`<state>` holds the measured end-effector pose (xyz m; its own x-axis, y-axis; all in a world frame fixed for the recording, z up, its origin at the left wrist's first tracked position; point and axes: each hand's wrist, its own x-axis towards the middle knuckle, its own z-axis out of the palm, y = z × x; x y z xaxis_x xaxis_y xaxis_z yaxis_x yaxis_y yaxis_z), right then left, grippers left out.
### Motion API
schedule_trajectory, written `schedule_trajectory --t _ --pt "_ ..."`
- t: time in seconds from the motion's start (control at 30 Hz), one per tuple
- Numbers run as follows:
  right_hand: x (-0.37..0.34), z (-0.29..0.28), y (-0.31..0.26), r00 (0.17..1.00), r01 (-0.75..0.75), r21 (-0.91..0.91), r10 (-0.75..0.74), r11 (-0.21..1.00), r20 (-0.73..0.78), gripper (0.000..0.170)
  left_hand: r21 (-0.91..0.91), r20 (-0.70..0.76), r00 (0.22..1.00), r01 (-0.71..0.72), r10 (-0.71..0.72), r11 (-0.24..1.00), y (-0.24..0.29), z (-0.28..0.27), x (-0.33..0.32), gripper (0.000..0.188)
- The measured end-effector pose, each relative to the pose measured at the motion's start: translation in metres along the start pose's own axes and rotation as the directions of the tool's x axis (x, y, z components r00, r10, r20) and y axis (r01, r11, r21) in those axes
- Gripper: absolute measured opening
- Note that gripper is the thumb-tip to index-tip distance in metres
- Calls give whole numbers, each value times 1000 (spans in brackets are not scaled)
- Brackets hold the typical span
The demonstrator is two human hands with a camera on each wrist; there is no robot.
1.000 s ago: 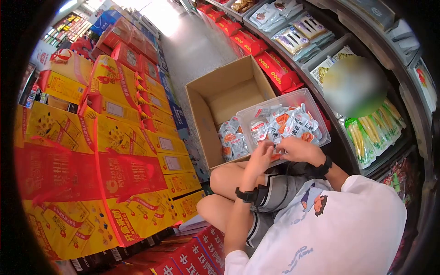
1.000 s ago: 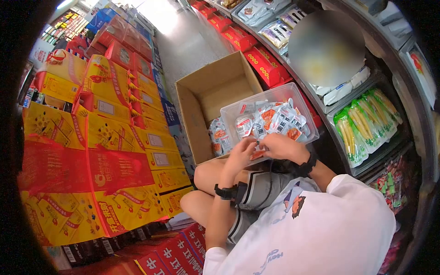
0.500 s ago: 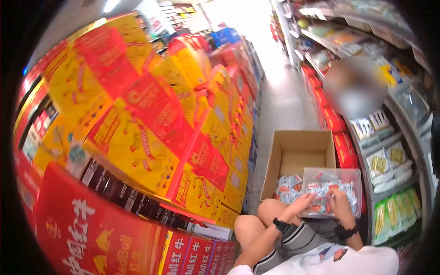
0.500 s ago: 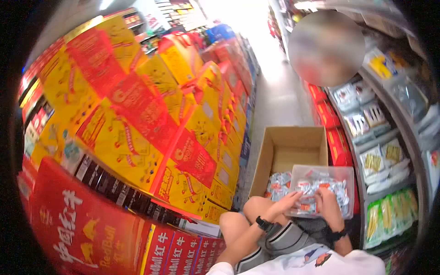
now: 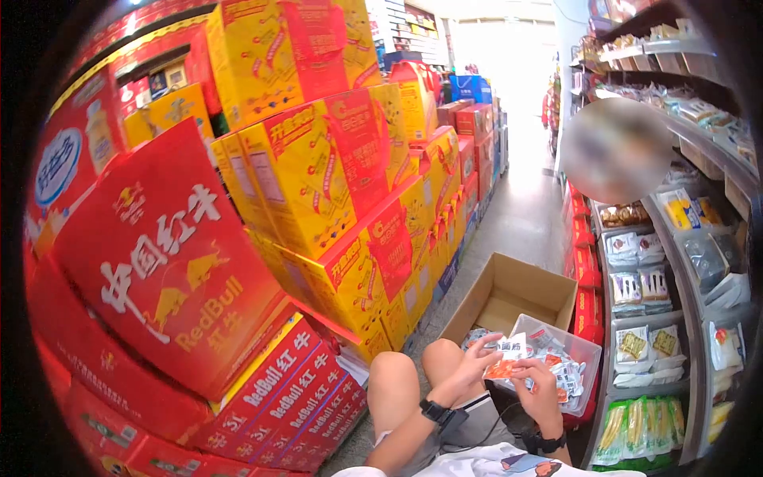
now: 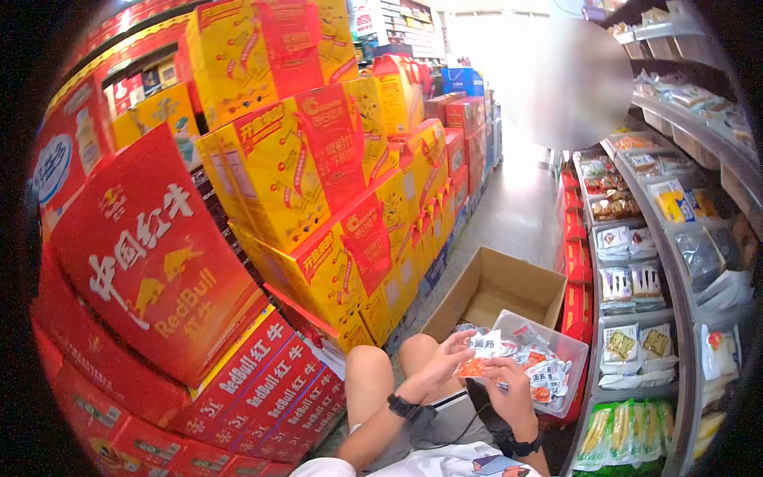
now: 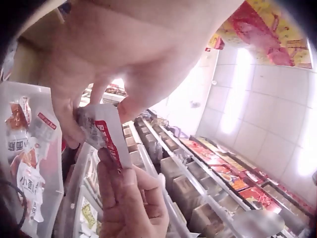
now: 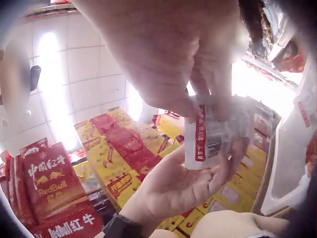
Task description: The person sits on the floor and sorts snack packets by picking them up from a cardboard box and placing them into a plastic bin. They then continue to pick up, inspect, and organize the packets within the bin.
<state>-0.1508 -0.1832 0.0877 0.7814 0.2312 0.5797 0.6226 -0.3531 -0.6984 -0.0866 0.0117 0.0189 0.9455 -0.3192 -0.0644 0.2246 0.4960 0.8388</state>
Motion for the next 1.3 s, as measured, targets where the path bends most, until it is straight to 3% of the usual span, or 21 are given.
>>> schedule_trajectory --t 0.13,0.17,0.33,0.47,0.5,0.6,0.63,0.73,0.77,0.87,0.9,1.0,1.07,1.13,1.17,1.23,1.3 --pt "-12 9 -16 994 52 104 -61 993 90 11 67 -3 977 -210 211 975 10 14 -47 51" --pt "-14 12 -18 990 66 118 -80 991 114 11 -34 -26 987 -159 158 987 16 20 -62 50" --pt "-16 23 -36 970 111 144 -138 983 199 11 257 -175 890 -372 422 892 12 22 -87 45" --pt "-13 31 -41 993 19 157 -37 987 111 9 469 -206 800 -425 564 774 11 24 -90 42" --pt "-13 33 -37 989 92 117 -104 989 105 14 508 -207 782 -428 588 747 11 23 -90 42" --pt "-25 52 -34 995 -94 377 80 921 55 26 616 -198 724 -432 661 658 11 20 -90 43" --pt "-27 54 -21 984 -86 290 36 953 174 47 634 -211 687 -445 696 632 12 19 -88 40" --pt "-32 88 -19 987 -161 514 139 843 81 49 680 -249 692 -373 677 631 26 4 -86 38" --pt "-32 97 -16 985 -171 494 131 852 115 56 673 -234 674 -409 701 617 30 -2 -82 38" --pt "-30 123 -7 947 -320 712 212 626 240 62 707 -241 706 -342 666 619 47 -9 -76 41" --pt "-32 132 4 966 -256 634 171 730 194 71 723 -223 724 -326 652 609 50 -12 -73 46" --pt "-34 140 -16 918 -360 811 330 462 220 71 655 -201 753 -372 626 658 42 -20 -58 51" --pt "-46 150 8 913 -375 753 357 542 198 68 588 -207 760 -408 617 699 30 -29 -49 54" --pt "-48 138 -13 905 -406 619 387 672 174 60 491 -241 757 -445 608 749 10 -34 -42 57" --pt "-55 159 15 930 -301 735 357 607 86 67 543 -199 723 -480 661 689 15 -31 -45 61" --pt "-52 162 13 933 -276 730 356 626 47 65 658 -206 729 -390 652 644 40 -24 -59 63" --pt "-53 159 16 930 -291 694 364 659 45 61 579 -222 706 -460 673 673 37 -27 -55 67"
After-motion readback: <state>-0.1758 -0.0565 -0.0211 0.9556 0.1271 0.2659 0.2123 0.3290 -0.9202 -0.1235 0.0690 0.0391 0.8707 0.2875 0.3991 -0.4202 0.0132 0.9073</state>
